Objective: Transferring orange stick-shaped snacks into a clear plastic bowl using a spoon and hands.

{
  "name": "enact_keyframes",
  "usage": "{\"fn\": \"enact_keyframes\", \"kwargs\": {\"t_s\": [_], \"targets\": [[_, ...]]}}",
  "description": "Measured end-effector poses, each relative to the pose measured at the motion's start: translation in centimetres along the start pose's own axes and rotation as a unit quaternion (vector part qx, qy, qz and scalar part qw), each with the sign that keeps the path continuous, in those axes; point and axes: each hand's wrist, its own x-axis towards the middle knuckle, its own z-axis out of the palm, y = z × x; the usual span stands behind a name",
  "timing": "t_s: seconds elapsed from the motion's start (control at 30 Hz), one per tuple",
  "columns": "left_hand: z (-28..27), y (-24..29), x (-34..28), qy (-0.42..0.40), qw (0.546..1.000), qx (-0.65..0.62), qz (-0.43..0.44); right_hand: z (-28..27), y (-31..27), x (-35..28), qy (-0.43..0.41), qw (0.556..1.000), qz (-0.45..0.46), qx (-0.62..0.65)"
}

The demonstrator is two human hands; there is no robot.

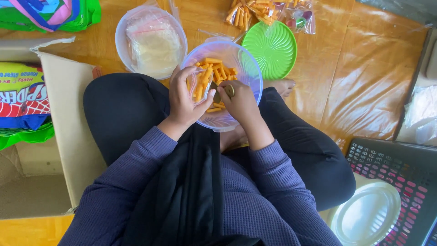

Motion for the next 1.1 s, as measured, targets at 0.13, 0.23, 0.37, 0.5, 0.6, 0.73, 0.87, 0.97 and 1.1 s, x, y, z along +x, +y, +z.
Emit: {"fn": "enact_keyframes", "kwargs": {"t_s": [0.13, 0.23, 0.37, 0.5, 0.6, 0.73, 0.87, 0.97, 1.1], "targets": [[0.0, 0.6, 0.6, 0.007, 0.999, -0.043, -0.022, 1.0, -0.6, 0.4, -0.016, 0.999, 0.021, 0.042], [0.0, 0.8, 0.8, 0.000, 0.996, -0.086, -0.032, 0.0, -1.6, 0.7, -0.076, 0.991, 0.053, 0.095], [-0.1, 0.6, 0.8, -0.008, 0.985, -0.163, -0.058, -1.1, -1.6, 0.8, -0.101, 0.977, 0.085, 0.166], [-0.2, 0.3, 0.7, -0.007, 0.979, -0.193, -0.062, -2.7, -1.4, 0.8, -0.080, 0.973, 0.114, 0.185], [-0.1, -0.2, 0.3, -0.002, 0.980, -0.190, -0.061, -3.9, -0.5, 0.8, -0.077, 0.969, 0.127, 0.197], [-0.3, 0.0, 0.3, -0.008, 0.981, -0.183, -0.057, -6.4, 0.2, 0.1, -0.063, 0.975, 0.104, 0.188], [-0.3, -0.2, 0.3, -0.006, 0.986, -0.159, -0.051, -8.7, 1.4, 0.1, -0.051, 0.963, 0.088, 0.249], [-0.2, -0.9, -0.1, 0.000, 0.988, -0.147, -0.044, -9.4, 4.2, 0.0, -0.032, 0.946, 0.087, 0.310], [-0.3, -1.0, 0.0, 0.005, 0.992, -0.118, -0.034, -8.9, 7.9, 0.2, 0.025, 0.890, 0.140, 0.433]]}}
